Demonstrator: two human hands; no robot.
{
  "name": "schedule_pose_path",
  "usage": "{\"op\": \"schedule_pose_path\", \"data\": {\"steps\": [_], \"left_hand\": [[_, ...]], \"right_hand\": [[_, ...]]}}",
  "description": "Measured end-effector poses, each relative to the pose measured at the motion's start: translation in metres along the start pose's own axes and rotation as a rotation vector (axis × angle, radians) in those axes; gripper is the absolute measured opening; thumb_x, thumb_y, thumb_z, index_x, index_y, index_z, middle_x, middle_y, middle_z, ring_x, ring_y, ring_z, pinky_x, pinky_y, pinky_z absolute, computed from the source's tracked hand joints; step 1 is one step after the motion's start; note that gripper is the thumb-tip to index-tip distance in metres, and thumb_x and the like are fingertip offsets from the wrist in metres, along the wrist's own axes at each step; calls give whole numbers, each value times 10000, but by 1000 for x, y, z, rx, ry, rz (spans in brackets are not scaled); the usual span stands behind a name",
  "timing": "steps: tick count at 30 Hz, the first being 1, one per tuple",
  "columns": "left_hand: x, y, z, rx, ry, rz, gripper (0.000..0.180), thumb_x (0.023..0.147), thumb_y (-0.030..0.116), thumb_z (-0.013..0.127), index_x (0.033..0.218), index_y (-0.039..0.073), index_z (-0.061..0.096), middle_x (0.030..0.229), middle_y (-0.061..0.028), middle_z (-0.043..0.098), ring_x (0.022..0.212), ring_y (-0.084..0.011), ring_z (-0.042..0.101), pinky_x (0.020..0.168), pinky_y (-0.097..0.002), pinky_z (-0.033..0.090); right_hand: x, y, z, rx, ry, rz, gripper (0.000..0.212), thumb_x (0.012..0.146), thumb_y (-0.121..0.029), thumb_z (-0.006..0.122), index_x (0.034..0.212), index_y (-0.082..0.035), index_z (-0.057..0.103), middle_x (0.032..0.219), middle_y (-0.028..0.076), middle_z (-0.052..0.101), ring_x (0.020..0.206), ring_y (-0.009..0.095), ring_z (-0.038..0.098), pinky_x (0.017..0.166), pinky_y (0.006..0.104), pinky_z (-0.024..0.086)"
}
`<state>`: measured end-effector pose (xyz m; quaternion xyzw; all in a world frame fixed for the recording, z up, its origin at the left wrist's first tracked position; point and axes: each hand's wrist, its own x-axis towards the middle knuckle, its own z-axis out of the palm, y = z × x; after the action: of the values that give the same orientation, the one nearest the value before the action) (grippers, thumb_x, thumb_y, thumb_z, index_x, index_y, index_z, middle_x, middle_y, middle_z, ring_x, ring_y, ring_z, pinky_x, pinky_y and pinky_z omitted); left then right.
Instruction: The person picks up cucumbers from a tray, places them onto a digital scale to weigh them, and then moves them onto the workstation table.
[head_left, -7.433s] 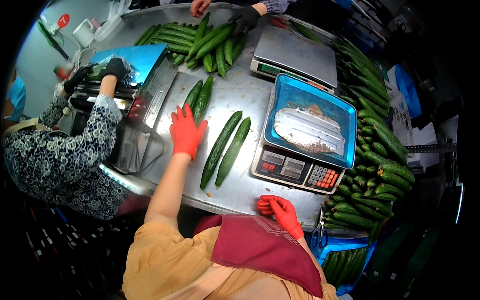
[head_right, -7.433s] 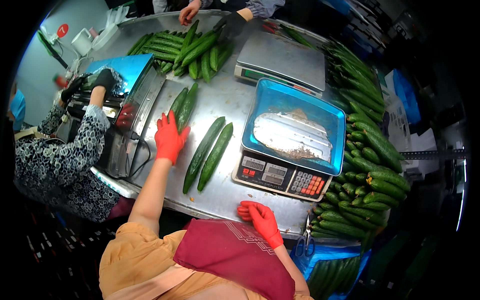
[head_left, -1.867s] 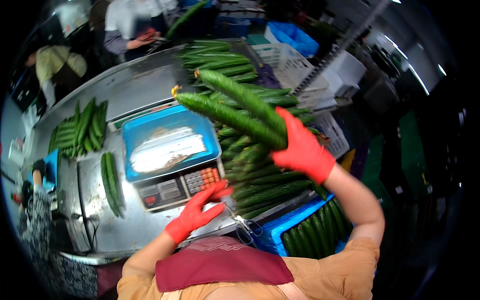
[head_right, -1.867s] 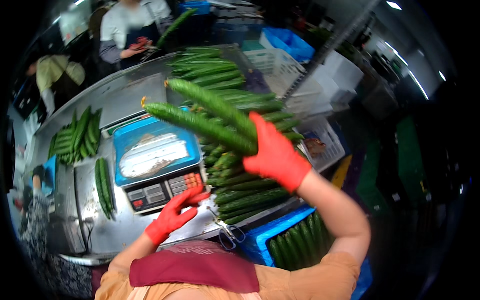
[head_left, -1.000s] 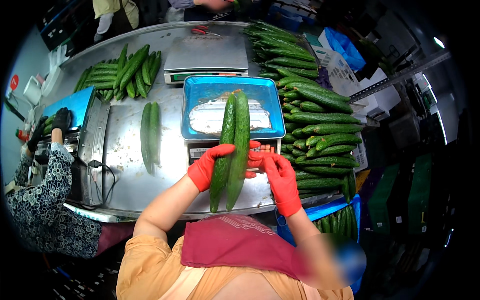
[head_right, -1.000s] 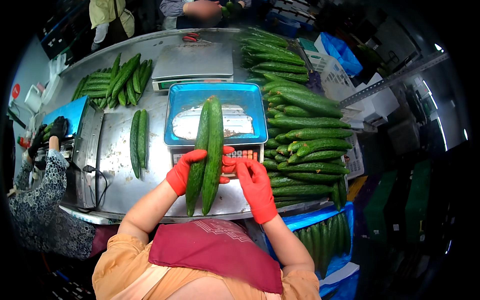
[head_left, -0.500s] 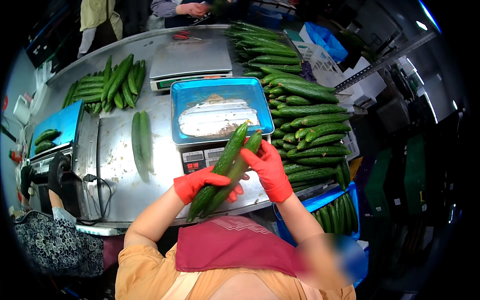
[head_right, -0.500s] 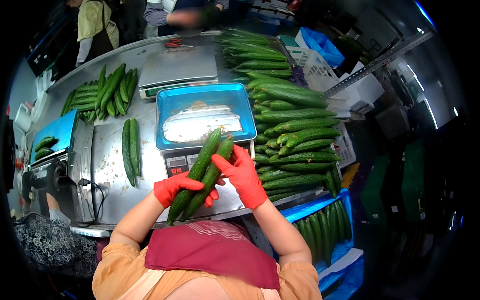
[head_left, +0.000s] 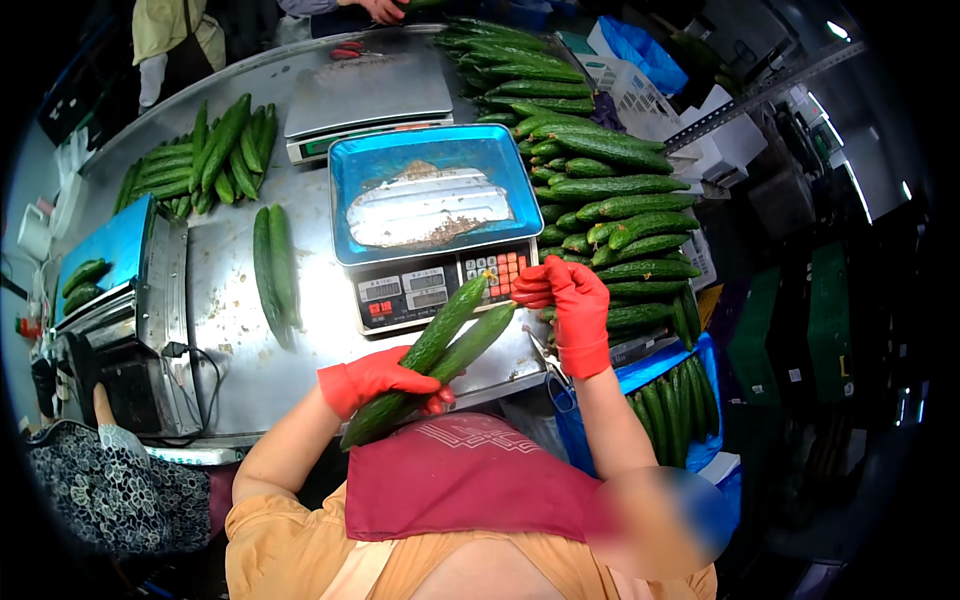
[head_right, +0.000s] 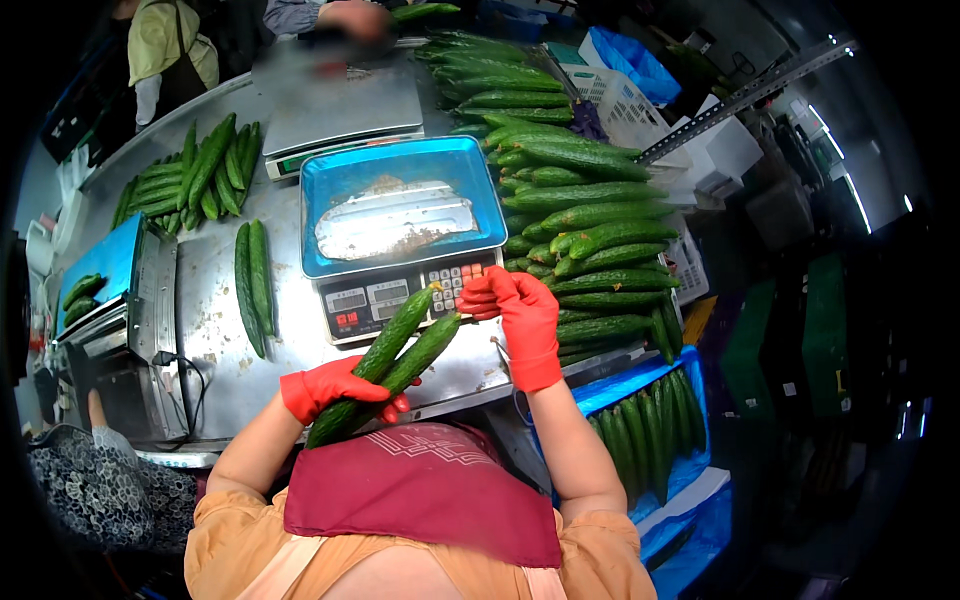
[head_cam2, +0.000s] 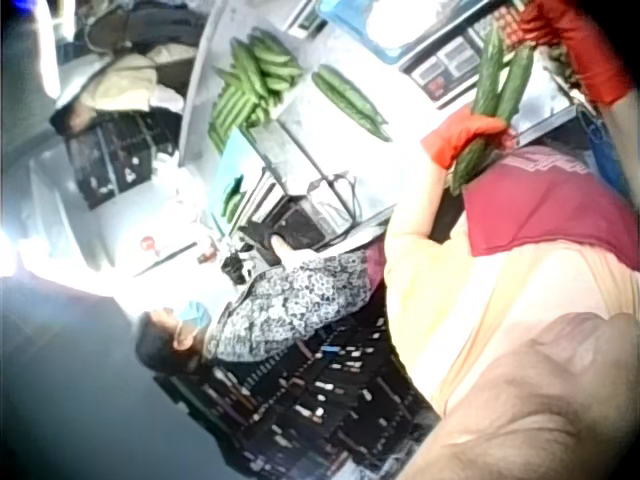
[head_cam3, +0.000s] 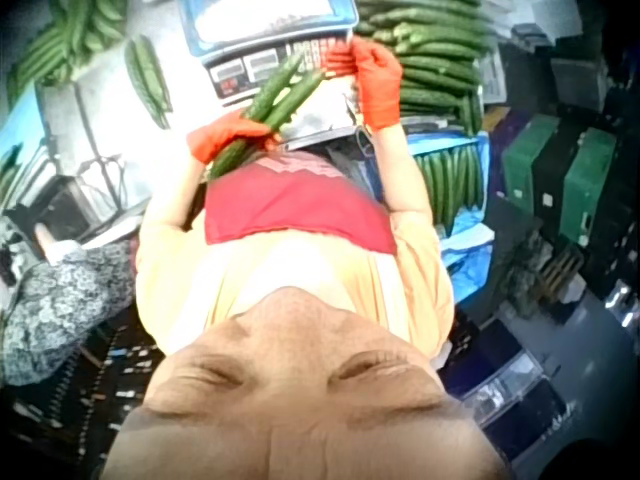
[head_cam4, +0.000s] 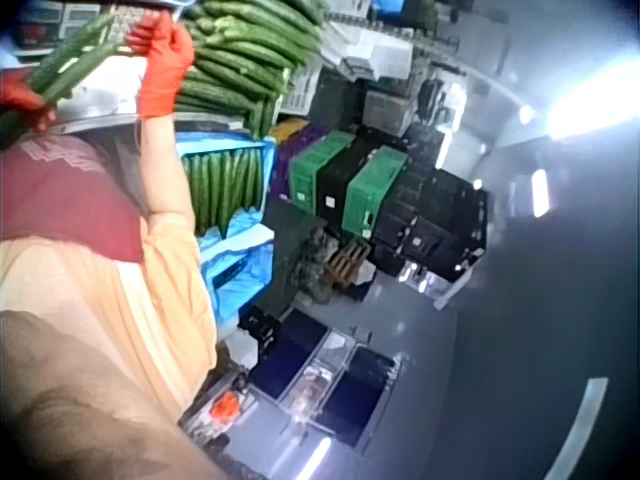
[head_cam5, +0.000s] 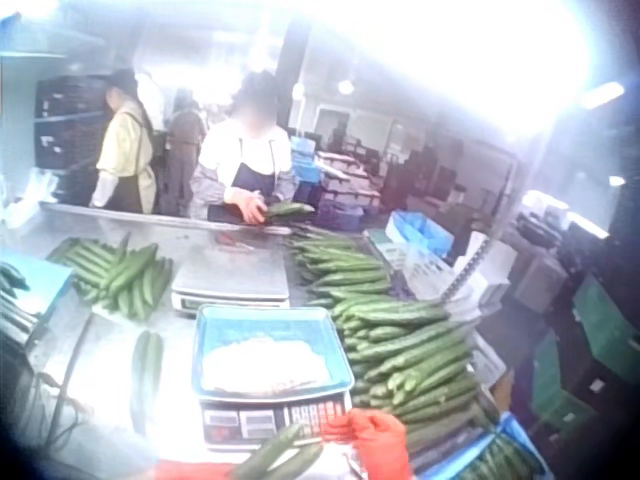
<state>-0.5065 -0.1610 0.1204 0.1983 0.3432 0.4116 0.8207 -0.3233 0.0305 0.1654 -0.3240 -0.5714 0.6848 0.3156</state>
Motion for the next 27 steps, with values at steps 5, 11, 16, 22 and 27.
{"op": "schedule_pose_path", "data": {"steps": [5, 11, 16, 22, 27], "left_hand": [[-1, -6, -1, -11, -79, -53, 578, 827, 157, 686, 1321, -23, 446, 1053, -121, 630, 928, -184, 633, 859, -311, 491], [8, -28, -17, 104, -153, -114, 589, 803, 168, 721, 1305, -12, 470, 1175, -90, 577, 1062, -159, 576, 939, -306, 439], [11, -27, -13, 100, -142, -134, 595, 809, 161, 713, 1315, -20, 457, 1176, -107, 579, 1058, -165, 581, 927, -314, 455], [-7, 0, -8, -220, -50, 69, 638, 821, 211, 652, 1343, -52, 396, 1074, -193, 628, 931, -256, 652, 866, -357, 511], [-8, 26, -16, -456, 8, 476, 644, 889, 378, 552, 1403, 29, 382, 1165, -131, 615, 1025, -231, 622, 945, -417, 482]], "right_hand": [[-7, 21, -2, 256, -280, 282, 271, 940, -241, 587, 1014, 12, 648, 994, 116, 679, 807, 177, 671, 651, 263, 533], [-17, 22, 5, 196, -389, 320, 233, 881, -125, 657, 1061, 23, 653, 988, 88, 676, 717, 113, 632, 619, 222, 510], [-19, 25, -6, 139, -215, 318, 195, 905, -141, 626, 974, 34, 676, 865, 96, 688, 589, 106, 613, 532, 205, 479], [-27, 41, -25, -85, -167, 285, 371, 954, -314, 559, 810, 18, 644, 754, 99, 677, 549, 123, 607, 466, 236, 460], [-58, 61, -22, -897, -461, 235, 332, 930, -337, 549, 868, -45, 693, 861, 154, 689, 806, 283, 654, 752, 352, 513]]}}
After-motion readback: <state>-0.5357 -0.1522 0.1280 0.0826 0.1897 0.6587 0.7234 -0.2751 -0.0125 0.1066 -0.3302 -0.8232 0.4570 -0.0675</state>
